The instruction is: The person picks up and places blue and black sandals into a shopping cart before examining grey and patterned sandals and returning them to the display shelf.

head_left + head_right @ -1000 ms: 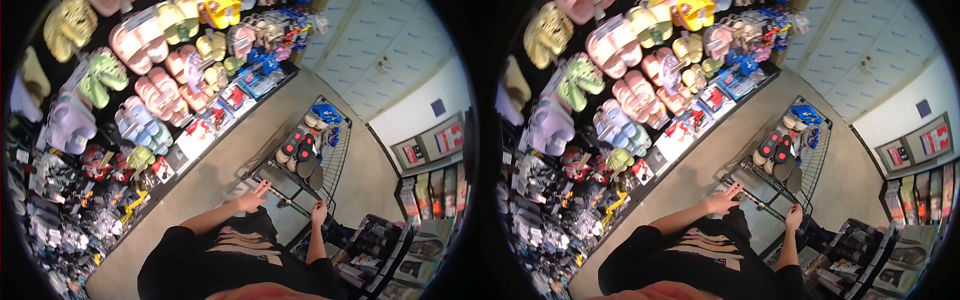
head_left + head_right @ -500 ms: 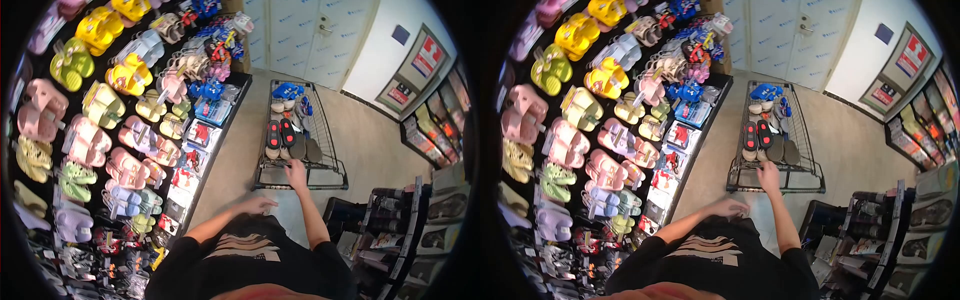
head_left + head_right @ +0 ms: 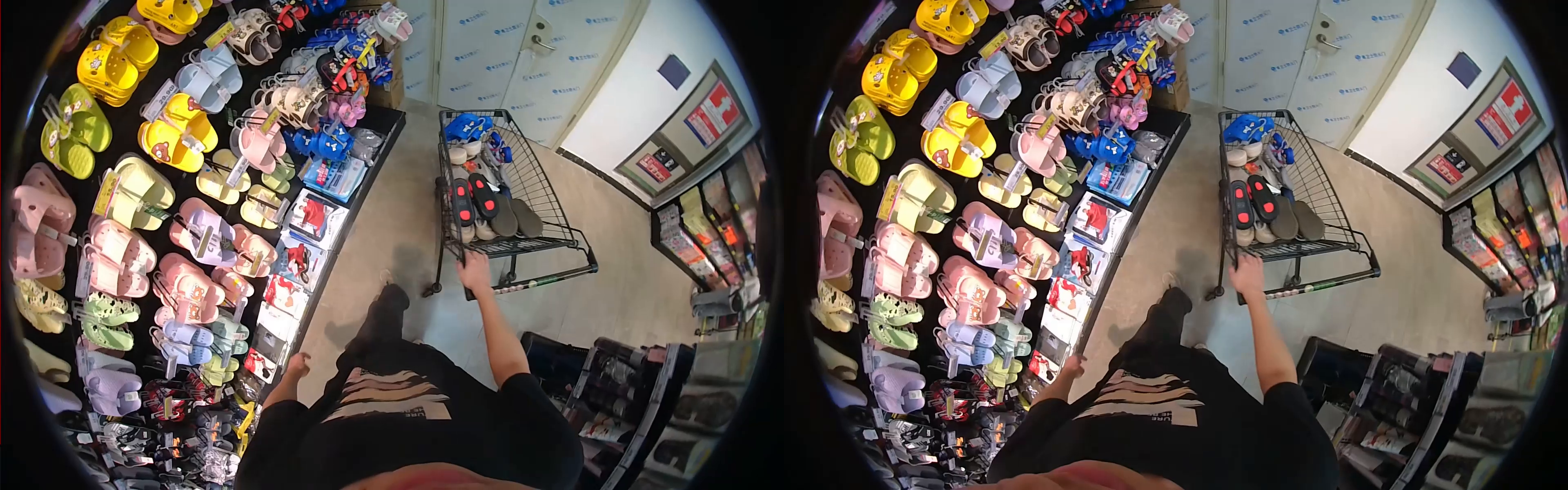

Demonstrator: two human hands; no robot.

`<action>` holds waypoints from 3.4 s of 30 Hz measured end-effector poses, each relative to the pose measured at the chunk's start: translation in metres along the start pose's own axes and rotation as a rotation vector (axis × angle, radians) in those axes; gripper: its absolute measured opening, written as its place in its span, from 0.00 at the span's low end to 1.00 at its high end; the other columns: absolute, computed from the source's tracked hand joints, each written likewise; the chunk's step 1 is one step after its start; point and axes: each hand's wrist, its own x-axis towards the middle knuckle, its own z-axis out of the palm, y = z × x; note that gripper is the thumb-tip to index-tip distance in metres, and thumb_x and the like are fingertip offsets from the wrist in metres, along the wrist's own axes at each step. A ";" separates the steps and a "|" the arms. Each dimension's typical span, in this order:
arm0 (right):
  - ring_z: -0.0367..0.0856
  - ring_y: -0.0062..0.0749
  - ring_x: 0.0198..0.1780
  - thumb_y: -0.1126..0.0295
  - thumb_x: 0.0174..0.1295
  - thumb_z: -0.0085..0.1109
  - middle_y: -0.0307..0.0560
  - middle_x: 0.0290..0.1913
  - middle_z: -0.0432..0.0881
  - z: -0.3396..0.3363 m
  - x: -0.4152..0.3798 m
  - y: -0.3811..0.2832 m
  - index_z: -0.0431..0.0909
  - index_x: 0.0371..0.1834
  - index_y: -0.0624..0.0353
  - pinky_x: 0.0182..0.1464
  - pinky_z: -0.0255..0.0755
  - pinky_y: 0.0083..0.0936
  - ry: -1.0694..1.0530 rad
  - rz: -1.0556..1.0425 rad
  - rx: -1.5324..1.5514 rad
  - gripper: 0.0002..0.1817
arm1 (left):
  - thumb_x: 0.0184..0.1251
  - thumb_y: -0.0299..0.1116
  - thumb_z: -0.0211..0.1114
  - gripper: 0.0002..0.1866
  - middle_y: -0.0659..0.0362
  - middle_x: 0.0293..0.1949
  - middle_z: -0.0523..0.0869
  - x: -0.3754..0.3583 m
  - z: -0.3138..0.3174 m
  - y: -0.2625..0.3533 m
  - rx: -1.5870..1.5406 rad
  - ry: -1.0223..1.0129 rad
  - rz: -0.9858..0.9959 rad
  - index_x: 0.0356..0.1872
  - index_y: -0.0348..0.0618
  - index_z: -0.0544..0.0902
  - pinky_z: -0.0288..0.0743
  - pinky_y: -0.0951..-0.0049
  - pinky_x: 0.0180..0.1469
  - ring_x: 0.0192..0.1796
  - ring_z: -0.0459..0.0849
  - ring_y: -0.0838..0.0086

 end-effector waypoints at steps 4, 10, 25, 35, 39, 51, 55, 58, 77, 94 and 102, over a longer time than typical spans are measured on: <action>0.75 0.54 0.59 0.57 0.60 0.62 0.60 0.50 0.81 -0.012 0.027 0.038 0.77 0.53 0.66 0.71 0.59 0.47 0.086 -0.011 0.065 0.24 | 0.50 0.15 0.61 0.24 0.52 0.46 0.88 0.020 -0.009 -0.008 -0.197 -0.047 -0.113 0.50 0.48 0.86 0.82 0.66 0.52 0.51 0.87 0.62; 0.75 0.53 0.59 0.53 0.66 0.58 0.57 0.51 0.81 -0.044 0.061 0.061 0.75 0.60 0.63 0.73 0.56 0.48 -0.009 0.123 0.027 0.27 | 0.50 0.14 0.58 0.26 0.53 0.40 0.90 0.110 -0.068 0.109 -0.494 -0.073 0.029 0.53 0.46 0.84 0.82 0.68 0.44 0.43 0.89 0.64; 0.78 0.56 0.54 0.54 0.73 0.49 0.58 0.51 0.80 -0.061 0.270 0.102 0.75 0.58 0.58 0.55 0.72 0.45 0.125 0.320 0.033 0.21 | 0.63 0.26 0.58 0.14 0.60 0.24 0.84 0.287 -0.200 0.253 -0.504 0.057 0.289 0.49 0.44 0.84 0.76 0.72 0.28 0.25 0.81 0.76; 0.73 0.20 0.30 0.64 0.67 0.56 0.36 0.32 0.76 0.159 0.565 0.248 0.76 0.53 0.64 0.30 0.69 0.23 0.122 0.624 1.040 0.17 | 0.67 0.26 0.62 0.17 0.58 0.37 0.85 0.317 -0.273 0.309 -0.501 -0.071 0.006 0.57 0.43 0.79 0.77 0.72 0.27 0.32 0.83 0.75; 0.71 0.25 0.27 0.62 0.63 0.56 0.39 0.32 0.76 0.170 0.602 0.264 0.75 0.55 0.61 0.28 0.69 0.26 -0.026 0.865 1.123 0.21 | 0.70 0.30 0.61 0.18 0.56 0.40 0.87 0.330 -0.328 0.391 -0.692 -0.025 -0.094 0.59 0.41 0.77 0.78 0.74 0.26 0.32 0.84 0.75; 0.71 0.36 0.63 0.60 0.67 0.53 0.43 0.61 0.74 0.155 0.645 0.254 0.69 0.65 0.53 0.63 0.65 0.42 -0.184 1.285 1.533 0.24 | 0.70 0.39 0.64 0.20 0.52 0.48 0.88 0.393 -0.403 0.512 -0.329 -0.054 0.160 0.61 0.46 0.78 0.80 0.64 0.53 0.50 0.87 0.64; 0.77 0.40 0.60 0.56 0.66 0.56 0.48 0.62 0.76 0.153 0.666 0.251 0.68 0.68 0.54 0.57 0.72 0.42 -0.165 1.244 1.131 0.28 | 0.70 0.35 0.62 0.22 0.52 0.51 0.86 0.415 -0.430 0.525 -0.296 -0.084 0.223 0.63 0.42 0.76 0.79 0.65 0.54 0.52 0.86 0.65; 0.79 0.48 0.60 0.50 0.69 0.54 0.52 0.67 0.73 0.235 0.658 0.290 0.62 0.74 0.56 0.52 0.76 0.48 -0.155 1.271 0.524 0.35 | 0.70 0.36 0.62 0.21 0.51 0.51 0.86 0.414 -0.455 0.535 -0.234 -0.044 0.204 0.62 0.44 0.76 0.80 0.65 0.53 0.51 0.87 0.64; 0.81 0.36 0.29 0.50 0.69 0.55 0.44 0.27 0.82 0.155 0.656 0.280 0.84 0.45 0.62 0.31 0.73 0.39 0.041 0.463 0.271 0.23 | 0.70 0.41 0.61 0.22 0.47 0.48 0.86 0.448 -0.431 0.514 -0.109 -0.037 0.314 0.61 0.44 0.77 0.78 0.57 0.53 0.49 0.85 0.55; 0.60 0.17 0.28 0.65 0.74 0.49 0.29 0.27 0.62 -0.171 0.659 0.049 0.71 0.62 0.66 0.33 0.58 0.17 0.093 0.573 2.044 0.19 | 0.63 0.25 0.64 0.13 0.50 0.58 0.81 0.435 -0.546 0.868 -0.283 0.139 1.243 0.49 0.38 0.82 0.72 0.60 0.63 0.62 0.78 0.53; 0.61 0.17 0.28 0.65 0.72 0.50 0.30 0.27 0.62 -0.208 0.695 -0.074 0.67 0.69 0.64 0.34 0.61 0.17 -0.353 0.362 2.413 0.25 | 0.57 0.26 0.71 0.10 0.52 0.59 0.81 0.415 -0.596 0.897 -0.352 0.567 1.260 0.42 0.40 0.86 0.71 0.59 0.63 0.61 0.78 0.52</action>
